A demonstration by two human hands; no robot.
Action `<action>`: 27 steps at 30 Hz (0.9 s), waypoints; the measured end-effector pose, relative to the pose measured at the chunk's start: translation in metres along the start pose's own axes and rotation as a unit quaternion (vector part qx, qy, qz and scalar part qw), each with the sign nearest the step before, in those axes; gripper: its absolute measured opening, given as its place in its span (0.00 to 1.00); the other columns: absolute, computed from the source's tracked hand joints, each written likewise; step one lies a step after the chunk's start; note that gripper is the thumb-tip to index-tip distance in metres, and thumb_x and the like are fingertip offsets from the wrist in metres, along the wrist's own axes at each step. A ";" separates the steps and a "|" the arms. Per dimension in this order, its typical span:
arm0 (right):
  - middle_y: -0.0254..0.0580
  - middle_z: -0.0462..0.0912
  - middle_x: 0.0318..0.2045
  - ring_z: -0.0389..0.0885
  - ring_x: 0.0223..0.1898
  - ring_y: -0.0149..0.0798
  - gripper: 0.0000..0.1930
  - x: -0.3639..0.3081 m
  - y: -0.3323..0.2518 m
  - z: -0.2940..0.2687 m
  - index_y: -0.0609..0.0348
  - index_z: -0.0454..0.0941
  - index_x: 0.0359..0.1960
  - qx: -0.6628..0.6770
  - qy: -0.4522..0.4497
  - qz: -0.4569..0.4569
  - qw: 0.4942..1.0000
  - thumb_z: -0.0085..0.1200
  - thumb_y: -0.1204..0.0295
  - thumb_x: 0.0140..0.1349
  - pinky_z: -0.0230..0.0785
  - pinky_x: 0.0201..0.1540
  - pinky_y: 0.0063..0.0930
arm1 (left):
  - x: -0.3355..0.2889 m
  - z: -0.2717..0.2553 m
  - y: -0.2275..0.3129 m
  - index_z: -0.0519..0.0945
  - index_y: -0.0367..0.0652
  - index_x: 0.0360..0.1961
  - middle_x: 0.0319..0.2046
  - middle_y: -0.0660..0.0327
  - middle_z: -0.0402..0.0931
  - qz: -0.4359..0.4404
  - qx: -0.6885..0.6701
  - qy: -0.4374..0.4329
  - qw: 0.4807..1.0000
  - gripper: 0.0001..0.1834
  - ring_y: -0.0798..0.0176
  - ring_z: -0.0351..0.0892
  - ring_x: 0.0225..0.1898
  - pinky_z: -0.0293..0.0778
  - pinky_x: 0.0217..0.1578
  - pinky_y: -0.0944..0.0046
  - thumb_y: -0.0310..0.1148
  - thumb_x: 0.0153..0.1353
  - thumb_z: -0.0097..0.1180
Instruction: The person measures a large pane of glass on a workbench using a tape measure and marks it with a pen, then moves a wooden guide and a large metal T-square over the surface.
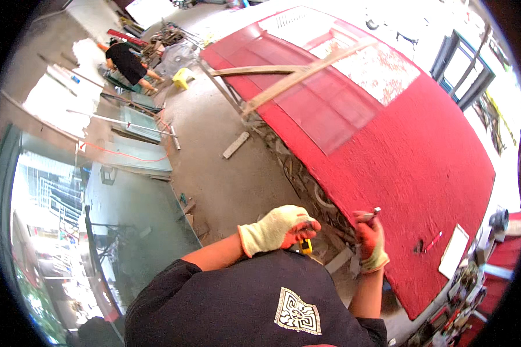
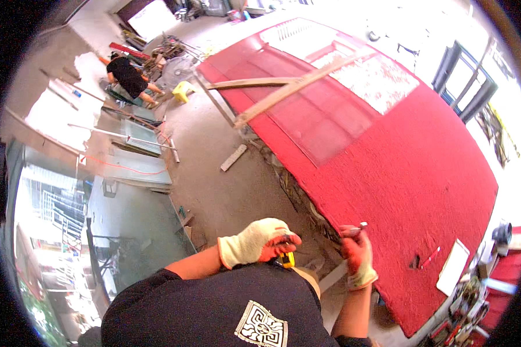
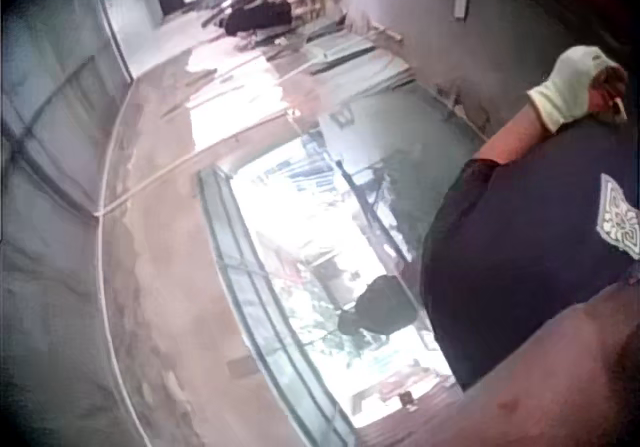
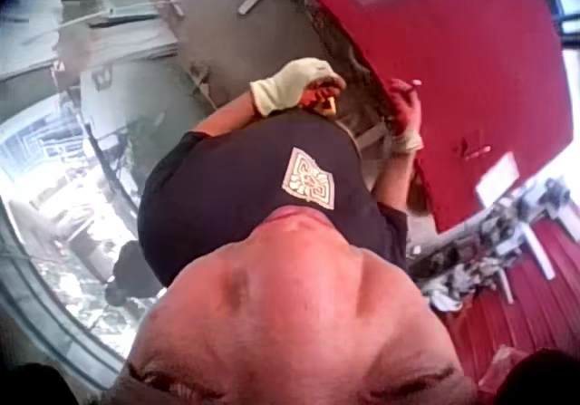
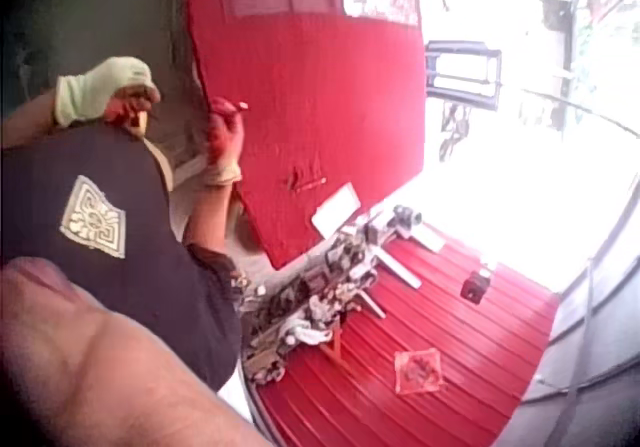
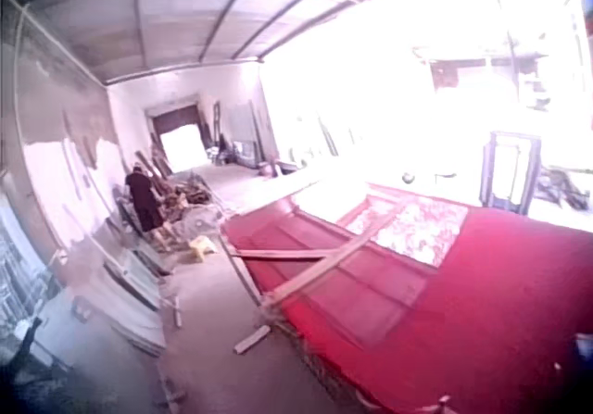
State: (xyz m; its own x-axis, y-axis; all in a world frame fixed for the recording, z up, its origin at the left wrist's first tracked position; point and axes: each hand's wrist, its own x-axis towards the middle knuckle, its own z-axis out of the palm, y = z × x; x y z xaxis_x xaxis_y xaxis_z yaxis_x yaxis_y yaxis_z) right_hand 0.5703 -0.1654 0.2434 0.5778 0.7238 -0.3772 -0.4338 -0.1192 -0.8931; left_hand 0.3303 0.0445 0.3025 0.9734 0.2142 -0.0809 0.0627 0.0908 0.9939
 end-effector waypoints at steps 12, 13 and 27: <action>0.37 0.83 0.58 0.81 0.58 0.33 0.32 0.081 0.025 0.324 0.63 0.75 0.66 -0.125 -0.398 -0.048 0.908 0.70 0.55 0.68 0.74 0.63 0.33 | -0.088 -0.207 0.032 0.80 0.36 0.47 0.49 0.51 0.85 0.005 -0.555 0.145 0.819 0.12 0.55 0.85 0.52 0.79 0.59 0.57 0.35 0.79 0.53; 0.36 0.84 0.54 0.82 0.54 0.32 0.30 0.083 0.026 0.347 0.62 0.76 0.63 -0.084 -0.380 0.049 0.920 0.69 0.54 0.68 0.76 0.60 0.32 | -0.093 -0.223 0.035 0.80 0.35 0.47 0.50 0.51 0.85 0.013 -0.558 0.152 0.815 0.13 0.55 0.85 0.53 0.79 0.61 0.58 0.36 0.80 0.51; 0.27 0.83 0.43 0.77 0.40 0.24 0.20 0.223 0.001 0.505 0.57 0.81 0.55 -0.036 -0.426 0.110 0.897 0.65 0.57 0.71 0.70 0.44 0.23 | -0.076 -0.379 0.039 0.81 0.38 0.51 0.57 0.53 0.83 0.116 -0.467 0.333 0.811 0.16 0.51 0.83 0.57 0.75 0.65 0.50 0.41 0.79 0.53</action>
State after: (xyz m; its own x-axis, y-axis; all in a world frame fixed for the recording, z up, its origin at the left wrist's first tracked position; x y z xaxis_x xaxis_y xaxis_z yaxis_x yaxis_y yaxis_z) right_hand 0.3501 0.3391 0.2820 -0.2692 0.9302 -0.2494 -0.4092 -0.3449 -0.8447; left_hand 0.1753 0.4003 0.3187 0.5813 0.7803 -0.2308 -0.6015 0.6031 0.5239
